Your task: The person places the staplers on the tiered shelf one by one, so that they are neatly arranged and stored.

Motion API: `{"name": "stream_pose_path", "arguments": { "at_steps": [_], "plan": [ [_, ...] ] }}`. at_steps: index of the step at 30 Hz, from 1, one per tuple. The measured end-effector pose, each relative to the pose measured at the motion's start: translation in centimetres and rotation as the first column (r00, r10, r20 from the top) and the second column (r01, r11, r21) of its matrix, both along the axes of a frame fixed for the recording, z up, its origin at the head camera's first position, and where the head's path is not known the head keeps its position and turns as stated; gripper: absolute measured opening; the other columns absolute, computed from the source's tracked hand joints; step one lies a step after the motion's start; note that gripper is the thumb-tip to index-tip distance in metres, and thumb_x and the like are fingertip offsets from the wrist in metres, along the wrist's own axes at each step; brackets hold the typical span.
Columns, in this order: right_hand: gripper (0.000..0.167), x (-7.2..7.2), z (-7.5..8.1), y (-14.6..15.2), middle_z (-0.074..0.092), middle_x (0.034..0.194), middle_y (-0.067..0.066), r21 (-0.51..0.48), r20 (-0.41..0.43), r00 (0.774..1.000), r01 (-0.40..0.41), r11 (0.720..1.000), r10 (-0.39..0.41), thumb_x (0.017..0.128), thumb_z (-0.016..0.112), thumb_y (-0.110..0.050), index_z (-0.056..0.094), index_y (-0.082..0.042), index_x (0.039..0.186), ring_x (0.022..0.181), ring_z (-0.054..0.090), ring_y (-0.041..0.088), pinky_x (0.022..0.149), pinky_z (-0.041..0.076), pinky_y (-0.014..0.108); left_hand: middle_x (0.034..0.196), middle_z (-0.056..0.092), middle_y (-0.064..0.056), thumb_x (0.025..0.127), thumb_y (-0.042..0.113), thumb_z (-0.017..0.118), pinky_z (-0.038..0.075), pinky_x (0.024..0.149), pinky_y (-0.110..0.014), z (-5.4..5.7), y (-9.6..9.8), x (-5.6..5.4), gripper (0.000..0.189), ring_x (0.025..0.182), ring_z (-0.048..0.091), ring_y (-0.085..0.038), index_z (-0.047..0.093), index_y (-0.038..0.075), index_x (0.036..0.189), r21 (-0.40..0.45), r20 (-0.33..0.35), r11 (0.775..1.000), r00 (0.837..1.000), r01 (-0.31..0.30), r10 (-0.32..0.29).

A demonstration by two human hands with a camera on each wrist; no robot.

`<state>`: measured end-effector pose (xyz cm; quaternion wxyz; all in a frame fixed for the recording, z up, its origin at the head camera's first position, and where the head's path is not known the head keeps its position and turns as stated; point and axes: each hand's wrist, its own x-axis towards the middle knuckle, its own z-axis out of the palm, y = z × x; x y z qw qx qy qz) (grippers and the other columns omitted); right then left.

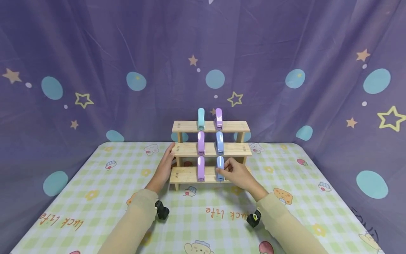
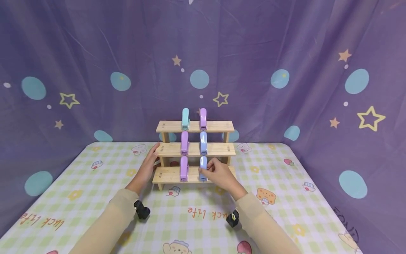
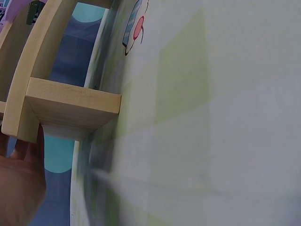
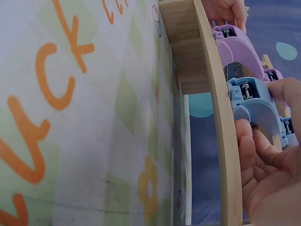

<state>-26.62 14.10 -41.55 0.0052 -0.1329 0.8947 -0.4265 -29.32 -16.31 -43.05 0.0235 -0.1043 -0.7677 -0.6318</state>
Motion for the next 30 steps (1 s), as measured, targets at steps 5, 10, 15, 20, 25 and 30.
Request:
{"name": "stream_pose_path", "arguments": {
  "at_steps": [5, 10, 15, 20, 25, 30],
  "plan": [
    [0.040, 0.1, -0.1, 0.1, 0.060, 0.086, 0.001, -0.011, 0.004, 1.000, -0.012, 1.000, 0.013, 0.091, 0.069, -0.052, 0.057, -0.015, 0.101, 0.071, 0.055, 0.018, 0.064, 0.047, 0.033, 0.167, 0.011, -0.006, 0.112, 0.031, 0.024, 0.013, 0.120, -0.050, 2.1, 0.2, 1.6, 0.054, 0.150, 0.018, -0.032, 0.011, 0.020, 0.163, 0.013, 0.042, 1.000, 0.999, 0.028, -0.029],
    [0.043, 0.0, -0.2, 0.2, 0.061, 0.089, 0.001, -0.010, 0.004, 1.000, -0.012, 1.000, 0.012, 0.091, 0.068, -0.056, 0.057, -0.016, 0.103, 0.073, 0.057, 0.018, 0.066, 0.048, 0.034, 0.167, 0.009, -0.007, 0.112, 0.028, 0.023, 0.014, 0.121, -0.049, 2.5, 0.3, 1.8, 0.054, 0.150, 0.016, -0.032, 0.010, 0.017, 0.163, 0.018, 0.045, 0.999, 0.998, 0.037, -0.037],
    [0.040, 0.0, -0.4, 0.7, 0.063, 0.091, 0.000, -0.041, 0.016, 0.999, -0.032, 0.999, 0.032, 0.093, 0.068, -0.051, 0.058, -0.016, 0.107, 0.077, 0.061, 0.017, 0.068, 0.050, 0.034, 0.167, 0.009, -0.008, 0.112, 0.029, 0.024, 0.012, 0.121, -0.051, 2.5, 0.5, 1.8, 0.054, 0.150, 0.016, -0.033, 0.010, 0.018, 0.163, 0.030, 0.034, 0.999, 0.999, 0.037, -0.038],
    [0.036, 0.1, 0.0, 1.3, 0.065, 0.093, 0.001, -0.090, 0.034, 0.995, -0.088, 0.992, 0.091, 0.096, 0.067, -0.042, 0.057, -0.012, 0.113, 0.079, 0.064, 0.017, 0.070, 0.052, 0.034, 0.167, 0.011, -0.005, 0.112, 0.032, 0.025, 0.013, 0.120, -0.051, 2.6, 0.5, 1.8, 0.054, 0.148, 0.021, -0.033, 0.011, 0.023, 0.163, 0.022, 0.039, 0.999, 0.999, 0.027, -0.028],
    [0.032, 0.3, 0.5, 2.1, 0.065, 0.097, 0.006, -0.112, 0.047, 0.990, -0.128, 0.985, 0.134, 0.100, 0.062, -0.036, 0.056, -0.009, 0.117, 0.082, 0.068, 0.018, 0.073, 0.056, 0.033, 0.167, 0.010, -0.006, 0.112, 0.028, 0.025, 0.015, 0.120, -0.052, 2.6, 0.4, 1.8, 0.053, 0.148, 0.021, -0.034, 0.010, 0.020, 0.163, 0.040, 0.043, 0.998, 0.998, 0.045, -0.047],
    [0.026, 0.3, 0.6, 3.3, 0.065, 0.098, 0.008, -0.127, 0.052, 0.992, -0.106, 0.986, 0.113, 0.101, 0.061, -0.029, 0.057, -0.009, 0.116, 0.083, 0.067, 0.019, 0.074, 0.058, 0.033, 0.167, 0.010, -0.006, 0.112, 0.030, 0.024, 0.016, 0.120, -0.053, 1.6, 0.1, 0.9, 0.054, 0.148, 0.021, -0.034, 0.010, 0.021, 0.163, 0.045, 0.047, 0.998, 0.997, 0.051, -0.054]
  ]
}}
